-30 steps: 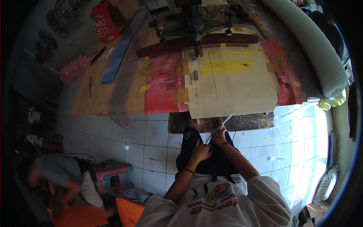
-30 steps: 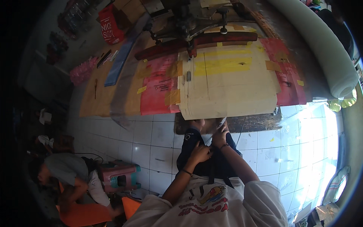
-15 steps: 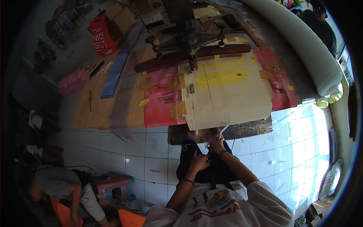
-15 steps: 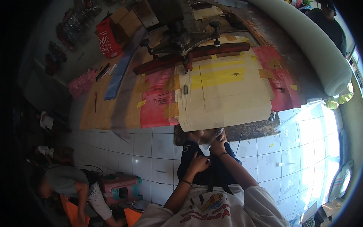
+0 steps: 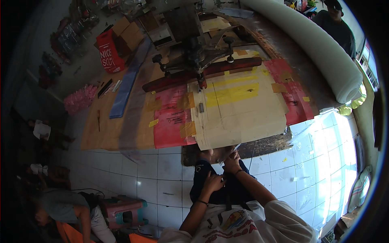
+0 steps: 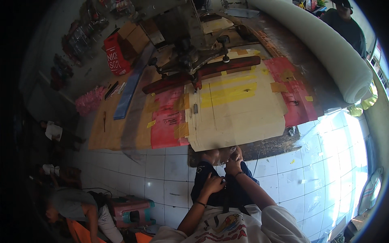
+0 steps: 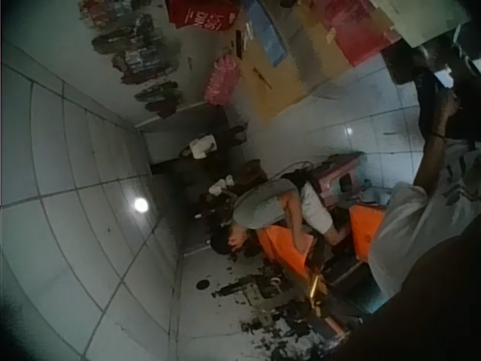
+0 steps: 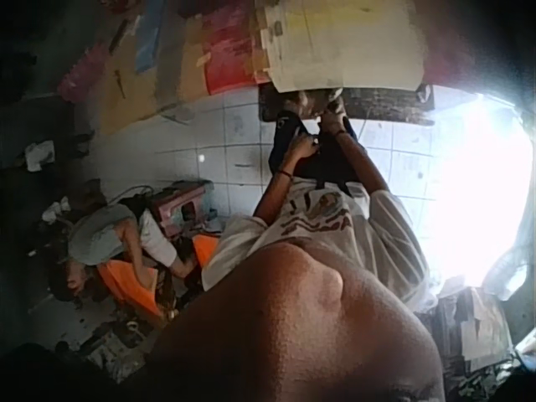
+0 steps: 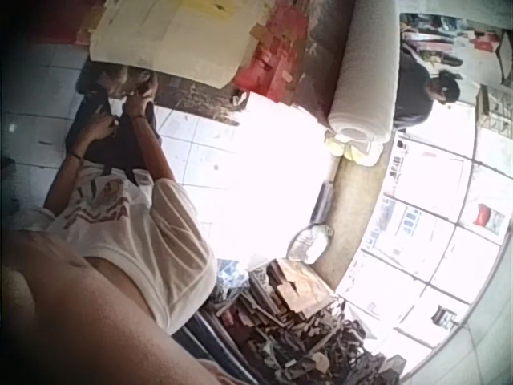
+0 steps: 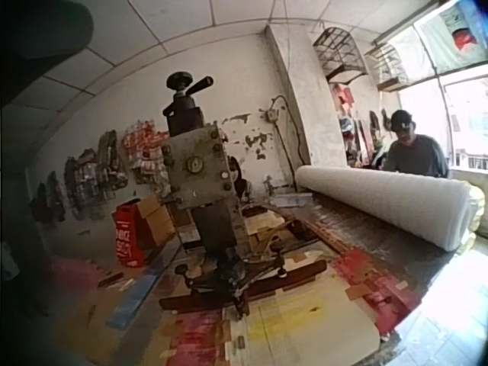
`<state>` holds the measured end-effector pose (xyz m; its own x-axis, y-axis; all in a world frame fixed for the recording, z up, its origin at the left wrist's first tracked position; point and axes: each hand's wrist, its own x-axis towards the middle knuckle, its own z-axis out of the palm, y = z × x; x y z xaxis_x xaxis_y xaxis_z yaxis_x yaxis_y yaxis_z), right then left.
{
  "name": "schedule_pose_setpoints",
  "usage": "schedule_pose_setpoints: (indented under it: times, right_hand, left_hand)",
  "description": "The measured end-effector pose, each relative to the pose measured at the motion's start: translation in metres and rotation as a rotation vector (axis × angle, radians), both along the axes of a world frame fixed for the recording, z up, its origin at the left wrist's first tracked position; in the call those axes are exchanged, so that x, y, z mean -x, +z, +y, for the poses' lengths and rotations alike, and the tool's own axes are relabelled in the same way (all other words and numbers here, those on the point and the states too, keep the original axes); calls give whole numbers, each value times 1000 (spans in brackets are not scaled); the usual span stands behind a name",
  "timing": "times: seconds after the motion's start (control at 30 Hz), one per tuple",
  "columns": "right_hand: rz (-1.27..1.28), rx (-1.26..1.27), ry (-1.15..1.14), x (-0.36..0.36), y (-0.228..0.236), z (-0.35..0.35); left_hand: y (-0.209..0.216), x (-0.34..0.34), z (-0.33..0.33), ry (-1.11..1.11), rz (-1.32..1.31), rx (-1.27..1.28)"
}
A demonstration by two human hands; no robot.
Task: The person positions plastic sleeves onto a template on a wooden table and uses a manual press machine to heat-seal them one by one.
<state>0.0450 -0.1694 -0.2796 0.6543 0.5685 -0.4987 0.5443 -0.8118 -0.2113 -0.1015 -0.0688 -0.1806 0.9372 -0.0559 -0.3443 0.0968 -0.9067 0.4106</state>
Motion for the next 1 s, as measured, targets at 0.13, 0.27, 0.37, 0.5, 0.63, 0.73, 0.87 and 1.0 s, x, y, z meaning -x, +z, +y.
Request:
schedule_pose_setpoints:
  times: [0.13, 0.27, 0.37, 0.5, 0.63, 0.73, 0.87, 1.0]
  right_hand:
    - [-25, -2, -12, 0, -4, 2]
    - [-46, -95, -56, 1, -6, 1]
    - [-2, -1, -2, -2, -2, 1]
    - [20, -2, -1, -1, 0, -2]
    - [44, -53, -56, -1, 0, -5]
    - [67, -86, -49, -1, -1, -9]
    - [128, -61, -34, -2, -6, -11]
    - [77, -83, -37, -1, -12, -18]
  left_hand:
    - [7, -3, -1, -3, 78, 8]
    - [3, -1, -1, -7, 40, -10]
    - [4, -3, -3, 5, 26, -2]
    - [3, -2, -4, -14, 34, -18]
    - [0, -1, -5, -35, 49, 10]
    - [1, -2, -7, -31, 90, 31]
    - [5, -4, -9, -22, 118, 42]
    - [5, -5, -11, -21, 135, 76]
